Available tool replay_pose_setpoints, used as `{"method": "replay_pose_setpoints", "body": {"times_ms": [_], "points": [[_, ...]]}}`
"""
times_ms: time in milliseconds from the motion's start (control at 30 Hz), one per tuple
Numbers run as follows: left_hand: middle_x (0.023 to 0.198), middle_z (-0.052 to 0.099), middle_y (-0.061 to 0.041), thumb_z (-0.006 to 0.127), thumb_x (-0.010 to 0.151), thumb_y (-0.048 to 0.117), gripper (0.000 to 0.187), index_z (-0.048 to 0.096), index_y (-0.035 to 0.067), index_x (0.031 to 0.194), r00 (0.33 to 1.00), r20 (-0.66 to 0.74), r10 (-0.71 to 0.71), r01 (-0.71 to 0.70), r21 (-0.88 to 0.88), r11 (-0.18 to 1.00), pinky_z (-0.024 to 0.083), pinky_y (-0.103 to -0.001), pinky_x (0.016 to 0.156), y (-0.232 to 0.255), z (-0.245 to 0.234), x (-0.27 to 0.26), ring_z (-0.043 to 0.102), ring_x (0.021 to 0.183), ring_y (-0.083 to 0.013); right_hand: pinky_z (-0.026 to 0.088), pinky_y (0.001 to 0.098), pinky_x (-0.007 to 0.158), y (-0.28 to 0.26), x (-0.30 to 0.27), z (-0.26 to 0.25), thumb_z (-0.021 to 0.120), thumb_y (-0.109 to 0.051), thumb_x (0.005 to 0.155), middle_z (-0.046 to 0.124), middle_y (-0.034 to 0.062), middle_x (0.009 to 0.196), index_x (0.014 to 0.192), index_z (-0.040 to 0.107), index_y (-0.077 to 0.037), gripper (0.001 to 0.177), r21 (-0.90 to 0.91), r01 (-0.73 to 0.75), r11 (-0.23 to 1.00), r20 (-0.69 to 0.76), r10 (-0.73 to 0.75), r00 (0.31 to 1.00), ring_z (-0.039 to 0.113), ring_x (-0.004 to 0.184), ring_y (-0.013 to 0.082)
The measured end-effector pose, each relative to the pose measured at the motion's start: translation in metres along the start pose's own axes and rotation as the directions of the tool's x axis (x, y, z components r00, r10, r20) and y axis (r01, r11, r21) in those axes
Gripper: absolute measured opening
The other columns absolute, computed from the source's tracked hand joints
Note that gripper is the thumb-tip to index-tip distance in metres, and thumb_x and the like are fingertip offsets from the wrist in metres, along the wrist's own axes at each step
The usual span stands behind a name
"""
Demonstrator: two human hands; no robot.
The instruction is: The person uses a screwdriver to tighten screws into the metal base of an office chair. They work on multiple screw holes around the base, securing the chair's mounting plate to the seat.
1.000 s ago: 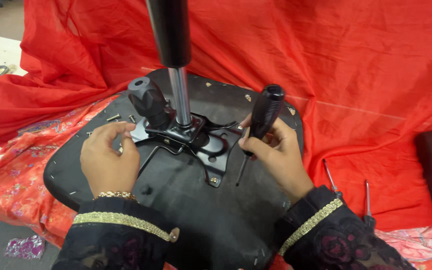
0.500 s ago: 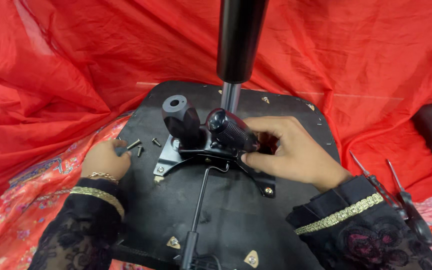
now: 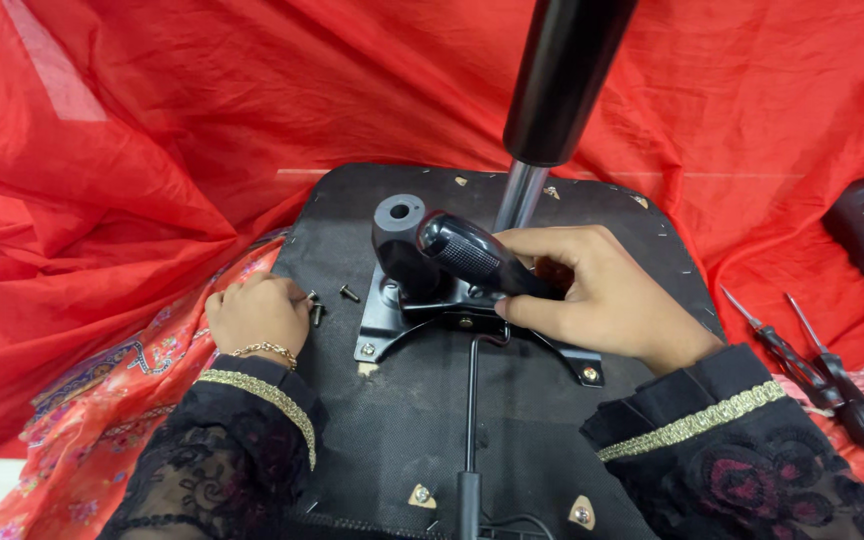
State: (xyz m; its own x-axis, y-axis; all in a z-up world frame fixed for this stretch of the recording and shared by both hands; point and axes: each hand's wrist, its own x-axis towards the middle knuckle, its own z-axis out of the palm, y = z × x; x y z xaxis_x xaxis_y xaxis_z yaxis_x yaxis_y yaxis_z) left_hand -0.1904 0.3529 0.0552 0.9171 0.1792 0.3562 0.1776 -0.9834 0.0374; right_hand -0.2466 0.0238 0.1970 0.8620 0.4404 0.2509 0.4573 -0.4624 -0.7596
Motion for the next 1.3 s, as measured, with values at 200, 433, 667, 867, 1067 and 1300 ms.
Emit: {"method": "replay_pose_setpoints", "body": {"times_ms": [200,433,667,867,1067,1300], "points": [[0.092,0.076,-0.003,0.077,0.083,0.034,0.009,0.081,0.025,0.084,0.999,0.017,-0.042,0.043,-0.061,0.997,0.044,-0.042,0.092,-0.002,0.011,0.005,0.072,0.091,-0.0264,0.044,0.0279,0.053,-0.002,0.006,0.004,0.081,-0.011,0.074,0.065,0.0035,0.066,0.124,0.074,-0.012,0.051,-0.088,0.002,0.996,0.029,0.0,1.0,0.052,0.057,0.0097],[0.091,0.076,-0.006,0.075,0.086,0.031,0.015,0.073,0.018,0.093,0.989,-0.115,-0.094,0.068,-0.217,0.974,0.045,-0.047,0.089,-0.001,-0.007,-0.002,0.071,0.09,-0.0306,0.047,0.0278,0.055,-0.01,0.009,-0.003,0.08,-0.014,0.075,0.069,0.0017,0.068,0.127,0.071,-0.013,0.052,-0.073,0.035,0.997,0.095,-0.028,0.995,0.057,0.059,0.0089],[0.094,0.075,0.0,0.075,0.087,0.034,0.016,0.074,0.021,0.096,0.99,-0.057,-0.129,0.1,-0.362,0.927,0.048,-0.05,0.079,0.012,-0.054,0.003,0.069,0.091,-0.0295,0.049,0.0303,0.059,-0.028,0.007,0.005,0.082,-0.023,0.079,0.071,0.0025,0.076,0.129,0.071,-0.013,0.052,-0.07,0.079,0.994,0.105,-0.072,0.992,0.059,0.064,0.0119],[0.101,0.077,-0.001,0.071,0.09,0.035,0.021,0.074,0.023,0.107,0.991,0.101,-0.09,0.132,-0.557,0.82,0.052,-0.042,0.088,0.019,-0.061,0.04,0.073,0.099,-0.0224,0.052,0.0306,0.064,-0.043,0.018,0.015,0.079,-0.028,0.083,0.075,0.0053,0.083,0.131,0.068,-0.013,0.052,-0.178,0.061,0.982,0.04,-0.055,0.998,0.064,0.067,0.0141],[0.106,0.075,-0.008,0.066,0.094,0.025,0.021,0.073,0.021,0.113,0.99,0.117,0.082,0.023,-0.697,0.716,0.053,-0.04,0.085,0.009,-0.028,0.07,0.071,0.1,-0.0265,0.055,0.0334,0.077,-0.068,0.041,0.039,0.078,-0.025,0.087,0.075,0.0105,0.108,0.136,0.063,-0.008,0.054,-0.279,0.107,0.954,-0.06,-0.128,0.99,0.07,0.089,0.0196],[0.093,0.075,-0.007,0.069,0.091,0.016,0.011,0.069,0.011,0.101,0.935,0.126,0.333,-0.094,-0.815,0.572,0.055,-0.037,0.079,-0.002,0.014,0.099,0.073,0.089,-0.023,0.056,0.0337,0.081,-0.091,0.077,0.067,0.078,-0.022,0.088,0.073,0.0073,0.106,0.132,0.065,-0.008,0.048,-0.395,0.056,0.917,-0.226,-0.155,0.962,0.073,0.096,0.019]]}}
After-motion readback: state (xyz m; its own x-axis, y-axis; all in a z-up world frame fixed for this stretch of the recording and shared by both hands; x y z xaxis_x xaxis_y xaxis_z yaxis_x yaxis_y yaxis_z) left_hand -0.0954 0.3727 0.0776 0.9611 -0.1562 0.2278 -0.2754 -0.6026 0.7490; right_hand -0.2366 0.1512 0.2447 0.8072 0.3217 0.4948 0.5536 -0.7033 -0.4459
